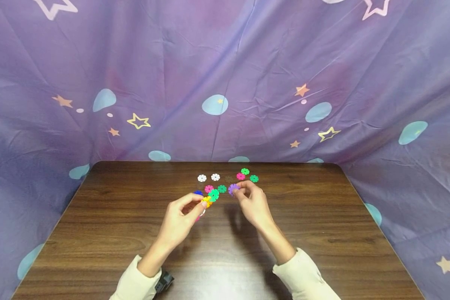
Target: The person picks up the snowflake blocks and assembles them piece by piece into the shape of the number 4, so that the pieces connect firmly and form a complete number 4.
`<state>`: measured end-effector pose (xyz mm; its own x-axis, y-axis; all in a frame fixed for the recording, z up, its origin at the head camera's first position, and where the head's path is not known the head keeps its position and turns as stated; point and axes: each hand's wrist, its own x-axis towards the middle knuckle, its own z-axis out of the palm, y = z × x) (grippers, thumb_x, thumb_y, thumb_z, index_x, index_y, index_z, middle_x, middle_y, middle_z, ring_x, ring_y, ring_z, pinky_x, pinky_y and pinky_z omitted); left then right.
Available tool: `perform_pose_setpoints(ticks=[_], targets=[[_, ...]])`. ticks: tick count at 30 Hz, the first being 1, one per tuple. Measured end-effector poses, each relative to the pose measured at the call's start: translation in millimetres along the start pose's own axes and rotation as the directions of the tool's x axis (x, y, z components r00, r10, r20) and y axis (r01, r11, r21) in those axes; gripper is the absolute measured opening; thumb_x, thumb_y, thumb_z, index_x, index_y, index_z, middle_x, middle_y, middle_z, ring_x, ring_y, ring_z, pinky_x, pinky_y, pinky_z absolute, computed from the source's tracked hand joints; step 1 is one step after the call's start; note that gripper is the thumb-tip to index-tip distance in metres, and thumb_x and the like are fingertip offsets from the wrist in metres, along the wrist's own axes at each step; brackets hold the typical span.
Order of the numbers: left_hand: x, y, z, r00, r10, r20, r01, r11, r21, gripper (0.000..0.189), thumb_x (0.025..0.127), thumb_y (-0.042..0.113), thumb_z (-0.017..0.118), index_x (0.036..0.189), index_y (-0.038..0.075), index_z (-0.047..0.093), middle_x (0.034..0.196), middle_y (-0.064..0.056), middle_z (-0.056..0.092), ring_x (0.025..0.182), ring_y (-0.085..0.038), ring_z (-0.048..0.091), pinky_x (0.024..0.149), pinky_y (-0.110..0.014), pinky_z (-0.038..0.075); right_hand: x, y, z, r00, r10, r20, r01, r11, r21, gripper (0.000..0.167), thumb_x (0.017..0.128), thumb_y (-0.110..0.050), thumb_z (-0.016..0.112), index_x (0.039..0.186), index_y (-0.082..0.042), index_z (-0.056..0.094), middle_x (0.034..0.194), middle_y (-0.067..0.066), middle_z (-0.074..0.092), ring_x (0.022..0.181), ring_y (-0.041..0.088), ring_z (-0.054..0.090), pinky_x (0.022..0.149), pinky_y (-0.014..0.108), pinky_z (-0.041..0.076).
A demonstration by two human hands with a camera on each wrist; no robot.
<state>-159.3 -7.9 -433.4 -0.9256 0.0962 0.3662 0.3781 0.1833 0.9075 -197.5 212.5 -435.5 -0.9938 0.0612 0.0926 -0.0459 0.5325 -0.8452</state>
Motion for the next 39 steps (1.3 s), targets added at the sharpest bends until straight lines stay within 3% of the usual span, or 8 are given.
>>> perform_pose_setpoints(ticks=[4,11,19,24,32,36,39], targets=[[0.1,-0.3,-0.1,1.0,0.008,0.002,-0.008,1.0,0.012,0.008,0.09,0.004,0.074,0.097,0.007,0.078,0.08,-0.005,0.074,0.068,-0.003,0.061,0.064,-0.022,0.056,-6.5,-9.6,-2.7,1.0,-0.011,-0.016,0.011,0.999,0.045,0.02,0.099,-0.016,0.064,0.115,-0.003,0.068,0.091,0.014,0.074,0.079,0.014,0.061,0.067,0.024,0.048],[0.2,1.9,-0.9,1.0,0.01,0.014,-0.01,1.0,0.02,0.008,0.091,0.004,0.074,0.097,0.008,0.078,0.082,-0.004,0.074,0.069,-0.004,0.061,0.065,-0.024,0.057,-15.8,-22.1,-5.6,0.997,-0.066,-0.044,0.07,0.994,0.083,0.026,0.1,-0.016,0.064,0.124,-0.004,0.065,0.089,0.008,0.074,0.081,0.008,0.064,0.075,0.022,0.051],[-0.9,2.9,-1.2,1.0,0.011,0.012,-0.011,1.0,0.021,0.009,0.09,0.005,0.075,0.097,0.009,0.078,0.083,-0.004,0.075,0.07,-0.004,0.061,0.065,-0.025,0.058,-24.7,-34.9,-6.5,0.982,-0.163,-0.096,0.175,0.976,0.133,0.026,0.1,-0.009,0.065,0.125,-0.005,0.065,0.1,0.017,0.077,0.09,0.014,0.071,0.082,0.019,0.055],[-0.7,2.9,-1.1,1.0,0.019,0.022,-0.02,0.999,0.025,0.01,0.09,0.005,0.075,0.098,0.008,0.078,0.084,-0.004,0.075,0.07,-0.004,0.062,0.065,-0.025,0.058,-30.1,-39.7,-4.9,0.95,-0.276,-0.146,0.294,0.948,0.122,0.024,0.099,-0.007,0.066,0.124,-0.005,0.066,0.099,0.013,0.077,0.089,0.014,0.071,0.08,0.015,0.055],[-0.6,2.7,-1.1,0.999,0.042,0.019,-0.042,0.999,0.017,0.01,0.09,0.005,0.075,0.099,0.006,0.078,0.086,-0.006,0.076,0.071,-0.004,0.063,0.066,-0.026,0.059,-34.5,-40.1,-0.2,0.859,-0.464,-0.218,0.484,0.873,0.051,0.026,0.097,0.003,0.066,0.119,-0.008,0.071,0.105,0.005,0.076,0.095,-0.002,0.065,0.085,0.012,0.052],[-0.9,1.7,-1.0,0.999,0.046,0.017,-0.046,0.999,0.01,0.009,0.09,0.005,0.075,0.099,0.006,0.078,0.085,-0.007,0.075,0.072,-0.005,0.063,0.066,-0.024,0.058,-35.0,-40.1,1.4,0.847,-0.481,-0.226,0.504,0.862,0.053,0.029,0.094,0.008,0.066,0.118,-0.008,0.071,0.108,0.005,0.076,0.098,-0.002,0.065,0.089,0.012,0.052],[-1.1,2.2,-1.1,0.999,0.039,0.02,-0.039,0.999,0.008,0.009,0.09,0.005,0.075,0.098,0.006,0.078,0.086,-0.008,0.076,0.073,-0.008,0.065,0.066,-0.023,0.058,-34.8,-39.2,2.6,0.855,-0.469,-0.22,0.492,0.868,0.064,0.026,0.094,0.007,0.066,0.117,-0.005,0.07,0.108,0.006,0.076,0.099,-0.001,0.066,0.09,0.012,0.052]])
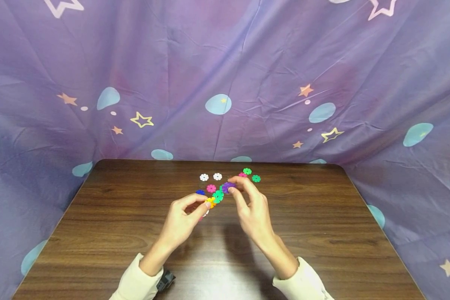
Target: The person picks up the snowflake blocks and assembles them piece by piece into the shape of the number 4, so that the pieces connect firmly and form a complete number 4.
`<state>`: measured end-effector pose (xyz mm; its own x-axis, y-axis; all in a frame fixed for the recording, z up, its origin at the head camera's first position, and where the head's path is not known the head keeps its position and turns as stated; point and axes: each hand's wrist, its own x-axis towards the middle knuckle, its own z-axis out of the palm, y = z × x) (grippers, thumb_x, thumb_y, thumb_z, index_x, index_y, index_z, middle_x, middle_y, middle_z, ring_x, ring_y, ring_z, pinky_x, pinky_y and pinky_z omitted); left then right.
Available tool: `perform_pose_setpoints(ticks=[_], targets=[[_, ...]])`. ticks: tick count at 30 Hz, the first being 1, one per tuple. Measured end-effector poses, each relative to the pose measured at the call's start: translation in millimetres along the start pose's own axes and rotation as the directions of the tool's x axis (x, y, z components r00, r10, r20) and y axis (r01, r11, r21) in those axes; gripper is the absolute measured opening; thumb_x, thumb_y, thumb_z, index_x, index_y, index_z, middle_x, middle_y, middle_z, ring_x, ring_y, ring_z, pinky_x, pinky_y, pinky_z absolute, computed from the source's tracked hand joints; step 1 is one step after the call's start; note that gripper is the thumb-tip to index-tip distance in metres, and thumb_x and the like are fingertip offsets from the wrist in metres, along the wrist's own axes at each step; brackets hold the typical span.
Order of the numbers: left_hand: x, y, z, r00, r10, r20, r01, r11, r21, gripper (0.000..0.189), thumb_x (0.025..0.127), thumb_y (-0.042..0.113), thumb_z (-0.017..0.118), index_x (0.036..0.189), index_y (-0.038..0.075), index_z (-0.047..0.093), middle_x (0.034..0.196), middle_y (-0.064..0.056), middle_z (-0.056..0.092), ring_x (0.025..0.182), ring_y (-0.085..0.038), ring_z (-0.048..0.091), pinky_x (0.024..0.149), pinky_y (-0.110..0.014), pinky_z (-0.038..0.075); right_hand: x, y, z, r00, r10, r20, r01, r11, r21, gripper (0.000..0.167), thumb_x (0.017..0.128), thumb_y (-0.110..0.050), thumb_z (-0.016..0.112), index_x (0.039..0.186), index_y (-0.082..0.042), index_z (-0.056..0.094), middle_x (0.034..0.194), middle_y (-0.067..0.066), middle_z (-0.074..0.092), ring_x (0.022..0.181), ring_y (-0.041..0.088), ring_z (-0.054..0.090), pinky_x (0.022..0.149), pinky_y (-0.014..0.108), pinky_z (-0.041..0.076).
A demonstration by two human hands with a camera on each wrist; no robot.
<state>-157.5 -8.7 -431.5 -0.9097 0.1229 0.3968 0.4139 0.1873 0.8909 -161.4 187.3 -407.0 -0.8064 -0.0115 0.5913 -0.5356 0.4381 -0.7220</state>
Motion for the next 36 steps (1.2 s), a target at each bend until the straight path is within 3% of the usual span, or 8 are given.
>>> perform_pose_setpoints(ticks=[6,19,36], targets=[[0.1,1.6,0.9,1.0,-0.002,0.007,0.002,1.0,-0.006,0.01,0.09,0.005,0.075,0.099,0.005,0.078,0.087,-0.009,0.076,0.073,-0.005,0.064,0.067,-0.022,0.058,-1.9,3.8,0.7,0.999,0.039,0.012,-0.039,0.999,0.009,0.02,0.097,0.001,0.067,0.115,-0.005,0.069,0.109,0.008,0.077,0.097,0.006,0.07,0.089,0.011,0.052],[-0.8,0.1,1.1,1.0,0.014,0.0,-0.014,1.0,-0.018,0.01,0.091,0.006,0.074,0.1,0.005,0.078,0.087,-0.007,0.075,0.072,-0.003,0.061,0.066,-0.023,0.057,-4.0,5.0,2.5,0.997,0.045,0.057,-0.044,0.999,-0.012,0.02,0.096,0.001,0.068,0.114,-0.008,0.068,0.103,0.004,0.078,0.097,-0.002,0.069,0.086,0.011,0.051],[0.9,-1.7,-0.6,0.995,0.093,-0.048,-0.094,0.995,-0.028,0.005,0.091,0.003,0.074,0.094,0.003,0.078,0.09,-0.009,0.076,0.074,-0.013,0.067,0.068,-0.027,0.061,-4.1,2.3,4.3,0.997,-0.036,0.062,0.038,0.999,-0.038,0.017,0.098,-0.004,0.067,0.115,-0.007,0.07,0.105,0.005,0.08,0.099,0.015,0.075,0.09,0.013,0.054]])
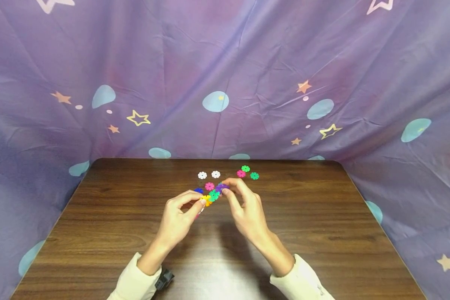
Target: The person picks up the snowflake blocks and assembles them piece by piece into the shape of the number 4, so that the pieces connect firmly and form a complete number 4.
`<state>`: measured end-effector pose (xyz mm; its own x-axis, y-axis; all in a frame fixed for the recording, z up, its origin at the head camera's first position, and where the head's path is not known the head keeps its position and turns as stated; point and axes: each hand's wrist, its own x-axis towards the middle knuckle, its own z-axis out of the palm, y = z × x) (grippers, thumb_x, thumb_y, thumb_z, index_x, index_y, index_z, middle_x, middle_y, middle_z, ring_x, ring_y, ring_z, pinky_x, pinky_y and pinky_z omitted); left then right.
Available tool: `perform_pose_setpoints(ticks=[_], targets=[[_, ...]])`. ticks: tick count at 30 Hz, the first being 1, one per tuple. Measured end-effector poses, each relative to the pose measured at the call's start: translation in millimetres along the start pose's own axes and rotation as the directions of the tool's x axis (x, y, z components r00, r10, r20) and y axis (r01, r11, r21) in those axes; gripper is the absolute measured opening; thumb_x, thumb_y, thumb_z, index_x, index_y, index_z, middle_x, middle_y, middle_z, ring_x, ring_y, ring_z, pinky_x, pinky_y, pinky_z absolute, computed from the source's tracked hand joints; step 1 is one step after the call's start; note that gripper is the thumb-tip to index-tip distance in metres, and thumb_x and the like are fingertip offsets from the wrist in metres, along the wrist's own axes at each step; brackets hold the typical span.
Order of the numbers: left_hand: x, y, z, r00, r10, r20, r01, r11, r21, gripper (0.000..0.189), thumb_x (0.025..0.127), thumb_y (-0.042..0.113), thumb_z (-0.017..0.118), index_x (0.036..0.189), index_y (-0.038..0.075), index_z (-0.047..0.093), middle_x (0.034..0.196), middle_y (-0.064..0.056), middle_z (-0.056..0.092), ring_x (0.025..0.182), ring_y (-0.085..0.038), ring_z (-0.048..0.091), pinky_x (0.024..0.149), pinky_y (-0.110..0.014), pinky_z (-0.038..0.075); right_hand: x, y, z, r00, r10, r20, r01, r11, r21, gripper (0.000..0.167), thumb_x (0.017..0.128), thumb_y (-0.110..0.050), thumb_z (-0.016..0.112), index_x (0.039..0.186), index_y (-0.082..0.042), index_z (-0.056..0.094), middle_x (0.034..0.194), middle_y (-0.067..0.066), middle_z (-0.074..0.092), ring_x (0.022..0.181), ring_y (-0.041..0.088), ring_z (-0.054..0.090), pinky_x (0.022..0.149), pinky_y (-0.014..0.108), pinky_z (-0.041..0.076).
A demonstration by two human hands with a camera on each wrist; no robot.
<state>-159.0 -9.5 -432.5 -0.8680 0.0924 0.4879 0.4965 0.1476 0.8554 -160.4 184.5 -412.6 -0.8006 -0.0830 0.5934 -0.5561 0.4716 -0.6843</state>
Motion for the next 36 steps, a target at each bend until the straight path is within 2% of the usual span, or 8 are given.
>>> perform_pose_setpoints(ticks=[10,16,19,23,26,30,32,36], targets=[[-0.7,0.0,-2.5,1.0,0.015,-0.012,-0.015,1.0,0.011,0.005,0.092,0.003,0.073,0.092,0.005,0.078,0.089,-0.008,0.076,0.074,-0.015,0.067,0.069,-0.024,0.061,-0.8,-0.7,4.4,0.999,-0.026,-0.026,0.026,1.0,0.004,0.018,0.096,-0.001,0.069,0.113,-0.004,0.07,0.111,0.01,0.079,0.097,0.018,0.076,0.088,0.012,0.054],[0.4,-0.6,-4.5,1.0,0.024,-0.011,-0.024,0.999,0.042,0.005,0.091,0.003,0.073,0.092,0.005,0.078,0.09,-0.007,0.077,0.075,-0.015,0.066,0.069,-0.026,0.059,-0.9,-1.4,8.5,1.0,0.012,-0.001,-0.011,0.999,0.046,0.016,0.097,-0.003,0.068,0.113,-0.005,0.069,0.109,0.01,0.079,0.088,0.021,0.077,0.083,0.015,0.056],[1.7,-0.5,-5.3,1.0,0.001,0.014,-0.002,0.998,0.068,0.005,0.091,0.003,0.073,0.093,0.005,0.077,0.089,-0.006,0.076,0.075,-0.014,0.066,0.07,-0.026,0.06,2.7,-2.7,5.2,0.999,0.03,0.032,-0.03,0.999,0.016,0.012,0.098,-0.008,0.068,0.11,-0.009,0.07,0.102,0.004,0.079,0.09,0.014,0.075,0.081,0.015,0.054],[3.3,-1.1,-7.0,0.999,-0.018,0.05,0.012,0.993,0.12,0.005,0.09,0.002,0.073,0.092,0.006,0.077,0.086,-0.005,0.074,0.075,-0.008,0.065,0.07,-0.025,0.059,12.1,-4.0,-6.4,0.994,-0.03,0.103,0.04,0.995,-0.094,0.008,0.095,-0.01,0.074,0.102,-0.013,0.073,0.096,-0.004,0.074,0.094,0.008,0.067,0.083,0.019,0.053],[4.6,-1.5,-10.8,0.998,-0.015,0.067,0.005,0.99,0.144,0.006,0.089,0.002,0.074,0.092,0.006,0.078,0.086,-0.004,0.075,0.073,-0.006,0.063,0.067,-0.024,0.057,17.8,-4.5,-16.4,0.977,-0.092,0.192,0.126,0.978,-0.169,0.014,0.09,-0.006,0.077,0.103,-0.013,0.076,0.097,-0.005,0.072,0.094,0.009,0.065,0.083,0.025,0.054],[4.9,-1.0,-16.9,0.994,-0.002,0.105,-0.018,0.981,0.193,0.007,0.088,0.005,0.075,0.091,0.01,0.08,0.086,0.001,0.076,0.071,-0.005,0.06,0.065,-0.024,0.054,17.1,-4.7,-24.9,0.945,-0.113,0.306,0.183,0.96,-0.212,0.014,0.09,-0.01,0.079,0.103,-0.016,0.077,0.095,-0.009,0.07,0.084,0.004,0.062,0.073,0.025,0.055],[5.0,-0.1,-18.1,0.991,0.005,0.133,-0.035,0.972,0.231,0.006,0.088,0.008,0.076,0.091,0.012,0.08,0.087,0.004,0.076,0.072,-0.004,0.06,0.065,-0.025,0.053,15.5,-4.8,-27.3,0.938,-0.119,0.326,0.199,0.954,-0.226,0.01,0.09,-0.012,0.079,0.099,-0.017,0.078,0.093,-0.011,0.067,0.08,0.002,0.059,0.069,0.023,0.052],[5.0,0.7,-18.2,0.984,0.014,0.18,-0.069,0.951,0.301,0.004,0.089,0.014,0.078,0.092,0.013,0.08,0.089,0.005,0.077,0.074,-0.005,0.062,0.068,-0.025,0.053,14.7,-4.6,-29.6,0.929,-0.139,0.343,0.232,0.94,-0.249,0.012,0.09,-0.011,0.079,0.101,-0.016,0.078,0.093,-0.011,0.067,0.077,0.0,0.057,0.066,0.019,0.051]])
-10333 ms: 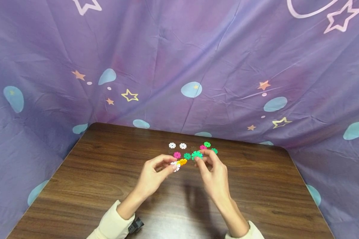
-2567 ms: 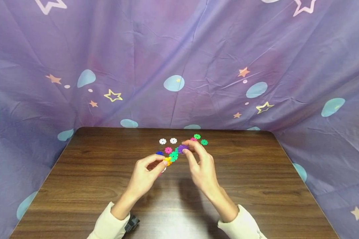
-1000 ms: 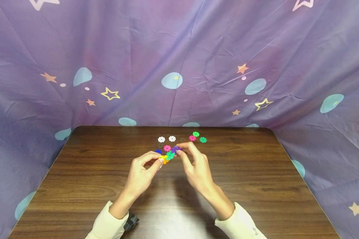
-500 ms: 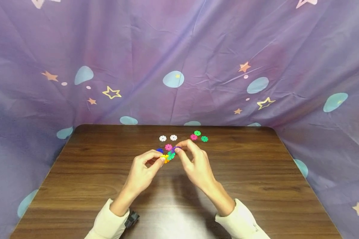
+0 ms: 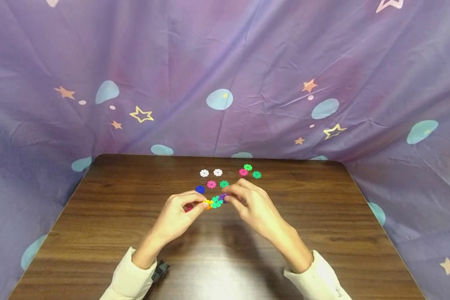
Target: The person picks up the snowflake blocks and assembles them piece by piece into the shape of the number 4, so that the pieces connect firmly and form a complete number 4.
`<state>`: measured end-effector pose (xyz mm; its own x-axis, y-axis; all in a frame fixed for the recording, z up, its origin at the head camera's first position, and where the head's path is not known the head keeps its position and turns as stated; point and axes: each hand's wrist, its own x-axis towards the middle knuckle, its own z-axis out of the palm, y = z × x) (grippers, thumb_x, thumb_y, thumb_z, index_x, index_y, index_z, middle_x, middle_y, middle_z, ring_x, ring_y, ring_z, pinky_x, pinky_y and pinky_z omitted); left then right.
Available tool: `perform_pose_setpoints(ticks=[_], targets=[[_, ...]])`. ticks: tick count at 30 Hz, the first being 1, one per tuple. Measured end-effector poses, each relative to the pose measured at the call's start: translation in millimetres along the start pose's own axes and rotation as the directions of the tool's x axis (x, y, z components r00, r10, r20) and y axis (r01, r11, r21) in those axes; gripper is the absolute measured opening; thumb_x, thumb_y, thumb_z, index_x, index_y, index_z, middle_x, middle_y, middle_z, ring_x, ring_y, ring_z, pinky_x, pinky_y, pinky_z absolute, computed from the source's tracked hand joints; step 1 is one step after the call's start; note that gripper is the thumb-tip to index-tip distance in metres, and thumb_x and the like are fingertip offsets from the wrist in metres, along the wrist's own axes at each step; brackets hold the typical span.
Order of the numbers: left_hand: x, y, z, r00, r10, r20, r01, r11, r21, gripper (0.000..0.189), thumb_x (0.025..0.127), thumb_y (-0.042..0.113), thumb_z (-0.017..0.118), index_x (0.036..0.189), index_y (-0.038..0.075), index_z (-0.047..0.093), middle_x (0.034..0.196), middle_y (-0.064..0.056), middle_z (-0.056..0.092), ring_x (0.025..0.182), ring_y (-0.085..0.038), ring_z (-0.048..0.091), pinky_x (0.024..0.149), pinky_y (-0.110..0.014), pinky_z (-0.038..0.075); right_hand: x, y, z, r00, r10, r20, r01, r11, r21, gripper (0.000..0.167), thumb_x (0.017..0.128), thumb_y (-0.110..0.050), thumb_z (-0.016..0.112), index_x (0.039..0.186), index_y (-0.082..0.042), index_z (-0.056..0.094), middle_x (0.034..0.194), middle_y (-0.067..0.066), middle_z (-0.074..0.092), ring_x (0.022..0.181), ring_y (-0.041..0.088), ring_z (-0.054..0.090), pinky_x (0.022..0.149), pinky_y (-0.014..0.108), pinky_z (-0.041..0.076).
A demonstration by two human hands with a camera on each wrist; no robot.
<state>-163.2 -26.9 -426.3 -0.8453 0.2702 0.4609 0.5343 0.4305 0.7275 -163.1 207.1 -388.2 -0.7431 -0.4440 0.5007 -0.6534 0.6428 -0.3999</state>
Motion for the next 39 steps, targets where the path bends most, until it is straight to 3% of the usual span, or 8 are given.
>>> perform_pose_setpoints(ticks=[7,11,15,18,20,23,28,39], targets=[[0.3,5.4,0.2,1.0,0.023,0.006,-0.023,0.999,0.029,0.007,0.089,0.016,0.079,0.095,0.014,0.081,0.095,0.005,0.079,0.083,-0.009,0.07,0.076,-0.029,0.057,-8.6,2.8,-2.6,0.999,-0.023,0.024,0.024,0.998,-0.051,0.01,0.091,-0.007,0.077,0.095,-0.015,0.073,0.084,-0.011,0.067,0.071,0.001,0.055,0.062,0.02,0.051],[3.5,8.1,-4.6,0.988,0.048,-0.145,-0.05,0.999,-0.005,0.02,0.093,0.019,0.077,0.112,0.012,0.078,0.113,-0.001,0.078,0.108,-0.016,0.072,0.098,-0.037,0.056,-12.0,6.6,-3.9,0.999,0.038,0.005,-0.038,0.999,-0.017,0.006,0.093,-0.009,0.075,0.095,-0.014,0.074,0.087,-0.006,0.073,0.075,0.003,0.063,0.067,0.024,0.057],[7.0,6.4,-10.9,0.905,-0.01,-0.426,-0.063,0.986,-0.156,0.022,0.102,0.011,0.062,0.12,0.001,0.071,0.115,-0.013,0.076,0.111,-0.02,0.069,0.102,-0.032,0.054,-14.6,10.7,-7.7,0.989,0.147,-0.026,-0.147,0.989,0.023,0.001,0.095,-0.012,0.074,0.094,-0.012,0.074,0.086,-0.006,0.074,0.076,0.004,0.064,0.069,0.026,0.058],[9.4,4.2,-13.6,0.844,-0.134,-0.52,-0.041,0.95,-0.31,0.022,0.105,0.004,0.052,0.118,-0.007,0.066,0.106,-0.021,0.073,0.101,-0.014,0.069,0.095,-0.027,0.057,-15.1,11.8,-11.3,0.972,0.229,-0.058,-0.224,0.971,0.08,0.002,0.093,-0.011,0.075,0.093,-0.013,0.074,0.082,-0.005,0.074,0.073,0.003,0.062,0.065,0.024,0.055],[10.4,3.1,-12.5,0.856,-0.219,-0.469,0.027,0.924,-0.382,0.02,0.104,0.003,0.053,0.115,-0.007,0.066,0.103,-0.023,0.073,0.093,-0.008,0.068,0.089,-0.024,0.058,-14.4,10.4,-12.6,0.96,0.273,-0.061,-0.262,0.955,0.138,0.004,0.093,-0.011,0.075,0.094,-0.014,0.074,0.082,-0.004,0.075,0.073,0.004,0.064,0.065,0.022,0.054],[11.0,3.1,-4.6,0.925,-0.269,-0.269,0.14,0.898,-0.417,0.016,0.098,0.002,0.065,0.112,-0.003,0.071,0.105,-0.02,0.074,0.091,-0.005,0.067,0.085,-0.023,0.059,-12.2,5.8,-11.6,0.945,0.325,-0.031,-0.307,0.917,0.256,0.003,0.094,-0.011,0.075,0.097,-0.013,0.074,0.082,-0.001,0.077,0.074,0.005,0.069,0.066,0.022,0.057],[10.3,8.6,15.7,0.98,-0.201,0.006,0.181,0.867,-0.463,0.02,0.09,0.007,0.078,0.109,-0.001,0.076,0.111,-0.018,0.075,0.099,-0.012,0.068,0.09,-0.029,0.062,-9.8,-2.9,-1.6,0.936,0.351,0.015,-0.33,0.866,0.375,0.004,0.095,-0.014,0.074,0.097,-0.01,0.074,0.083,0.002,0.077,0.074,0.004,0.071,0.067,0.025,0.059],[11.5,9.7,21.7,0.974,-0.169,-0.15,0.103,0.924,-0.369,0.006,0.086,0.004,0.08,0.09,0.0,0.077,0.095,-0.013,0.076,0.091,-0.011,0.066,0.088,-0.031,0.058,-14.5,11.6,10.2,0.938,0.342,0.05,-0.344,0.916,0.206,0.017,0.097,-0.023,0.073,0.111,-0.014,0.075,0.104,-0.001,0.078,0.095,0.016,0.072,0.085,0.035,0.06]])
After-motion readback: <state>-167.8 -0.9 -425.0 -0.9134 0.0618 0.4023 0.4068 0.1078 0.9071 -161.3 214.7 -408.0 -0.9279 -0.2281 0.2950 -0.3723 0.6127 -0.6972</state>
